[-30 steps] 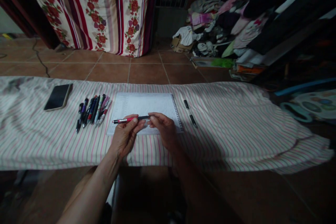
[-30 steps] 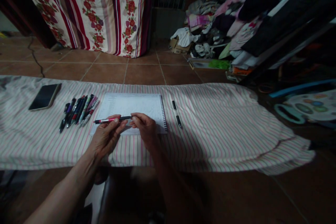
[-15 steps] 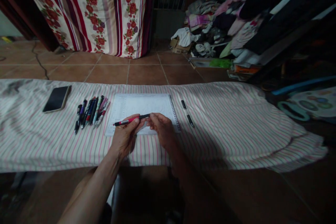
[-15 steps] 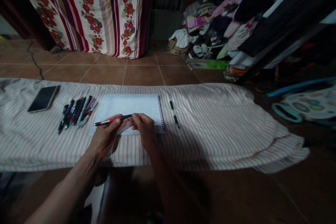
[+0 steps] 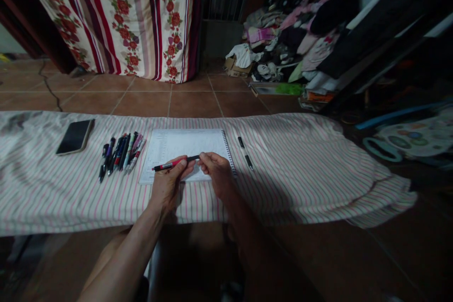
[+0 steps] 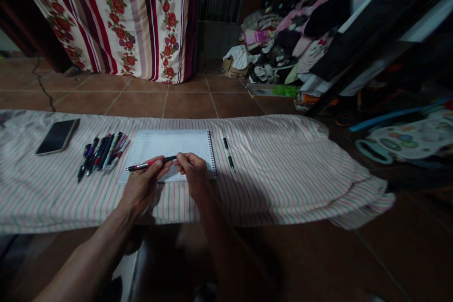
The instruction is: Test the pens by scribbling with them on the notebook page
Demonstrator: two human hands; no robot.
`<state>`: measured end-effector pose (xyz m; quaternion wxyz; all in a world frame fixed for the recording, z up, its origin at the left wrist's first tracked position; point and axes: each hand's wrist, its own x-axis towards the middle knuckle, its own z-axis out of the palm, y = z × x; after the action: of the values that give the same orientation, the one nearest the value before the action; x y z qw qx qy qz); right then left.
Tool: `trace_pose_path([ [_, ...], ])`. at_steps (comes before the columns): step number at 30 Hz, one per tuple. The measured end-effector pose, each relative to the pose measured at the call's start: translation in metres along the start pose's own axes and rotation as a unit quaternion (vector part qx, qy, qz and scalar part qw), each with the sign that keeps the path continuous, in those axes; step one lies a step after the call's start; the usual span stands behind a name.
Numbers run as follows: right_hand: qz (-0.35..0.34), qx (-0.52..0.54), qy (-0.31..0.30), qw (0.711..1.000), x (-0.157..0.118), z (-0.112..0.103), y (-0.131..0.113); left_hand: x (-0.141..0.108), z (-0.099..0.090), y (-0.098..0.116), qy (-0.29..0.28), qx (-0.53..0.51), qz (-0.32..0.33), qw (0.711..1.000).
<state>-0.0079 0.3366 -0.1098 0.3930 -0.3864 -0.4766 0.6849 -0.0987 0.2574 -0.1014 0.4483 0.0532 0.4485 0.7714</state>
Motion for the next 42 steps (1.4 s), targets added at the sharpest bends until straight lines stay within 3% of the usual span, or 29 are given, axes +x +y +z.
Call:
trace_pose_path([
  [17, -0.041, 0.029, 0.004, 0.999, 0.0002, 0.0101, 0.0045, 0.0027, 0.0022, 0.0032, 0.048, -0.047, -0.008, 0.998],
  [26, 0.03, 0.097, -0.058, 0.993, -0.0012, 0.0091, 0.0001, 0.0063, -0.0031, 0.0066, 0.04, -0.062, 0.011, 0.997],
  [35, -0.005, -0.021, -0.033, 0.999, 0.0055, 0.0061, 0.0063, 0.0061, -0.0047, 0.005, 0.012, -0.023, 0.006, 1.0],
  [42, 0.001, -0.004, -0.042, 0.999, 0.0063, 0.004, 0.0057, 0.0054, -0.0033, 0.0041, 0.03, -0.021, 0.001, 0.999],
])
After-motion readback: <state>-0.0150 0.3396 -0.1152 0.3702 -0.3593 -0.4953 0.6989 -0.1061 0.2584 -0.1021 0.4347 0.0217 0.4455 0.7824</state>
